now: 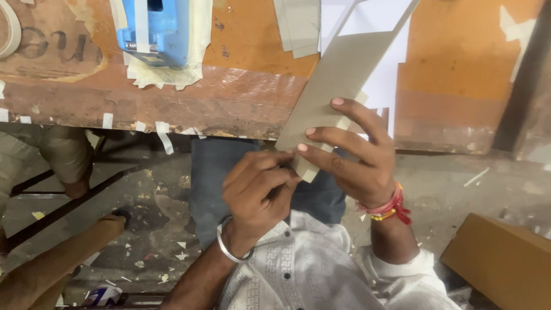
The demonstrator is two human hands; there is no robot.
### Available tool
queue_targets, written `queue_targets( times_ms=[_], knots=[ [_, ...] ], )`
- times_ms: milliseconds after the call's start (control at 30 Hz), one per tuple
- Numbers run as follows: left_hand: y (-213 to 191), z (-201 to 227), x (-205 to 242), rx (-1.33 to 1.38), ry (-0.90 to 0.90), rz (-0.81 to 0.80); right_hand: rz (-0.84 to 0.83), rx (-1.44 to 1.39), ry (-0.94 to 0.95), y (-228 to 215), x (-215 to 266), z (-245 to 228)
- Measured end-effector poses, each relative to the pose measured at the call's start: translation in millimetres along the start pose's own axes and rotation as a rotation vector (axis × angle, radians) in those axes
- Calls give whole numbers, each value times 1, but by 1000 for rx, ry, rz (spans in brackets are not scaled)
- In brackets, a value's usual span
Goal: The person repeatedly assembles small paper frames by placing a white insert into a beige frame and securing it with small pieces of tape. The person handles the frames one at a time, applying tape to the edges and pressing them down to secure the insert.
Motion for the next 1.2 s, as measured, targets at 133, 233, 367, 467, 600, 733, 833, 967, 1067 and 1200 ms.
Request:
queue_targets(
  times_ms=[133, 233, 367, 467, 600, 733, 833, 967, 1067, 1200],
  knots=[
    [0, 3, 1, -12, -33, 16, 79, -5, 5, 10, 8, -1],
    [-1, 3, 2, -28, -43, 0, 124, -18, 12, 18, 14, 0],
    [-8, -2, 4, 28, -11, -19, 170, -51, 3, 24, 19, 2],
    [-28, -11, -2, 52, 33, 40, 195, -52, -4, 28, 20, 5],
    [-70, -36, -31, 49, -73, 382, 231, -78, 2, 32, 23, 4],
    [-98, -58, -80, 34, -34, 414, 253, -85, 16, 34, 22, 3],
    [-107, -69, -109, 50, -66, 188, 253, -82, 26, 35, 23, 2],
    [-114, -76, -136, 30, -226, 91, 265, -74, 49, 37, 21, 1],
    [-112, -79, -124, 39, -95, 211, 276, -86, 57, 38, 22, -1],
    [-101, -92, -81, -30, -56, 320, 309, -98, 60, 40, 22, -1]
  ],
)
Point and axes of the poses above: each hand's wrist, its own x-axis away from the middle knuckle, its own y-axis out of the palm, z = x × y, the point moved 2 cm from there along -x, towards the middle knuckle, and after that the axes turned 15 degrees about -y, right-handed, at the moved point
